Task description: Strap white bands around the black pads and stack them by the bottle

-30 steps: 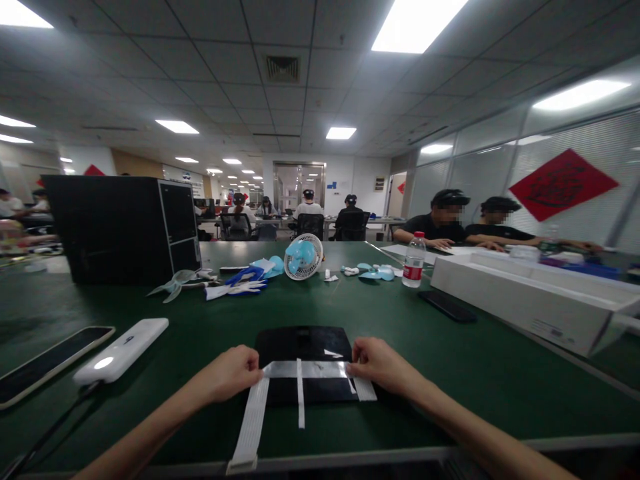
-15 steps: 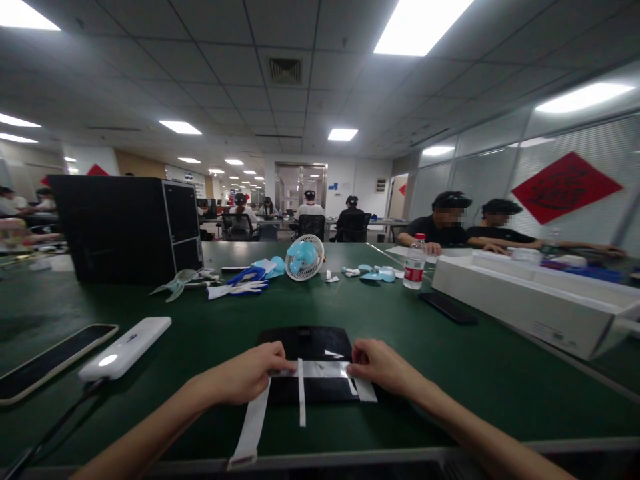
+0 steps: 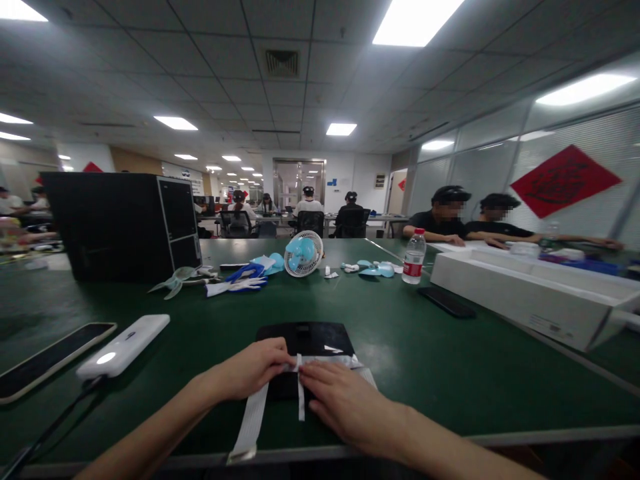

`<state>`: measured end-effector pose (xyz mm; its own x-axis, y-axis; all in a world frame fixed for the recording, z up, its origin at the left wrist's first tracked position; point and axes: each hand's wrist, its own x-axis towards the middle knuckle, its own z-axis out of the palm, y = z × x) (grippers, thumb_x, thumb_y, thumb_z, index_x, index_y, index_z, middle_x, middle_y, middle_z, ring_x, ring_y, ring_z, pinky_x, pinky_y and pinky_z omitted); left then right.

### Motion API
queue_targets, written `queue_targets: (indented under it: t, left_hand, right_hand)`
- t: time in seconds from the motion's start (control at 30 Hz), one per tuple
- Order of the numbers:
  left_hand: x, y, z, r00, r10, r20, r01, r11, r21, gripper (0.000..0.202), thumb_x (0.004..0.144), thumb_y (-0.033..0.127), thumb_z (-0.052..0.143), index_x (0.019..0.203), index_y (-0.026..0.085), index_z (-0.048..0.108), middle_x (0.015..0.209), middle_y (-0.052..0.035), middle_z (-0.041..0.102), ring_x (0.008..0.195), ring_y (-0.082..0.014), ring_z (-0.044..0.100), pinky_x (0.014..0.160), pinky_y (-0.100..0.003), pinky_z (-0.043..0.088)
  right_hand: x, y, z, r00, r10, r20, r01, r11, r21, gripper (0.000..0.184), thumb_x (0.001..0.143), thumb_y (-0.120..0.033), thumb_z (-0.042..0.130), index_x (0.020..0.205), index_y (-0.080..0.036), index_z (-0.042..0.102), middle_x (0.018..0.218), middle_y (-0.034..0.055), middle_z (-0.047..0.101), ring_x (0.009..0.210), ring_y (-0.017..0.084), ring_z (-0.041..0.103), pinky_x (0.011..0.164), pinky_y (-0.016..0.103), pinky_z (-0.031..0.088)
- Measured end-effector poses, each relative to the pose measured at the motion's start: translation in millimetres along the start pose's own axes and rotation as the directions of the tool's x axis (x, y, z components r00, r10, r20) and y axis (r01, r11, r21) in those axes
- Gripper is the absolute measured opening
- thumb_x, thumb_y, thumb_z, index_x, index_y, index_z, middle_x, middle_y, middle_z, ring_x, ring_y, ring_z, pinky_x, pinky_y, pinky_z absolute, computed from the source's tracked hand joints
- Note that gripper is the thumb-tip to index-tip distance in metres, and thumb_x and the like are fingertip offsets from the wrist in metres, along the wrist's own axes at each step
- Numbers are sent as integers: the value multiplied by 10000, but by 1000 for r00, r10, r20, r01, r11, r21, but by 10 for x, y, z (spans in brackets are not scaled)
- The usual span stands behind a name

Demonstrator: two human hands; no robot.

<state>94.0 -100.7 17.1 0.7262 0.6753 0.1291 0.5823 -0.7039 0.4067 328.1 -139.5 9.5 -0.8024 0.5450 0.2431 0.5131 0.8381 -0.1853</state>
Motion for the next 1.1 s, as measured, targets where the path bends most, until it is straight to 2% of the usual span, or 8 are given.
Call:
queue_targets:
  t: [0.13, 0.3, 0.43, 0.67, 0.87, 1.1]
  left_hand:
    - [-2, 7, 15, 1000, 8, -15, -8, 1000, 14, 314, 948, 295, 355, 1095, 270, 631, 986, -23, 557, 889, -139, 532, 821, -256, 415]
    - [6, 25, 36, 999, 31, -41, -30, 999, 21, 294, 948, 279, 358, 1099, 258, 610, 1007, -22, 564, 928, -142, 535, 854, -262, 409]
    - [5, 37, 47, 998, 45, -43, -43, 997, 58, 292, 942, 265, 361, 1106, 260, 603, 1007, -23, 568, 942, -151, 532, 861, -268, 404]
    - [4, 8, 60, 999, 15, -33, -12, 996, 90, 318, 938, 277, 356, 1139, 264, 603, 989, -30, 557, 900, -149, 529, 831, -263, 410]
    - [7, 18, 62, 999, 14, -37, -11, 995, 99, 320, 939, 275, 360, 1154, 269, 597, 1004, -32, 554, 900, -149, 523, 825, -261, 414]
    - [5, 34, 78, 999, 22, -49, -16, 994, 106, 324, 939, 261, 355, 1156, 273, 596, 985, -30, 551, 889, -148, 517, 812, -261, 415]
  right_hand:
    - [68, 40, 47, 999, 47, 6, -46, 998, -44, 476, 932, -338, 405, 1365, -144, 430, 1404, 123, 440, 1292, 225, 386, 1088, 372, 285]
    - [115, 23, -9, 999, 37, -5, -37, 996, -78, 403, 938, -338, 403, 1274, -145, 516, 1274, 114, 549, 1188, 218, 473, 1038, 368, 345]
    - [135, -9, -6, 998, 55, -30, -57, 993, -103, 372, 919, -340, 450, 1217, -143, 552, 1202, 111, 578, 1118, 220, 504, 991, 366, 385]
    - [-25, -101, 69, 999, 22, -27, -24, 995, -99, 408, 912, -355, 462, 1269, -168, 526, 1271, 97, 557, 1188, 230, 459, 1040, 379, 328]
    - [-143, -137, 43, 1000, -21, 7, 21, 996, -91, 436, 925, -350, 429, 1324, -184, 487, 1367, 71, 494, 1264, 229, 390, 1068, 375, 287]
    - [-186, -127, 78, 997, -73, 26, 76, 992, -104, 406, 933, -356, 415, 1291, -196, 520, 1359, 72, 504, 1291, 224, 368, 1064, 381, 287]
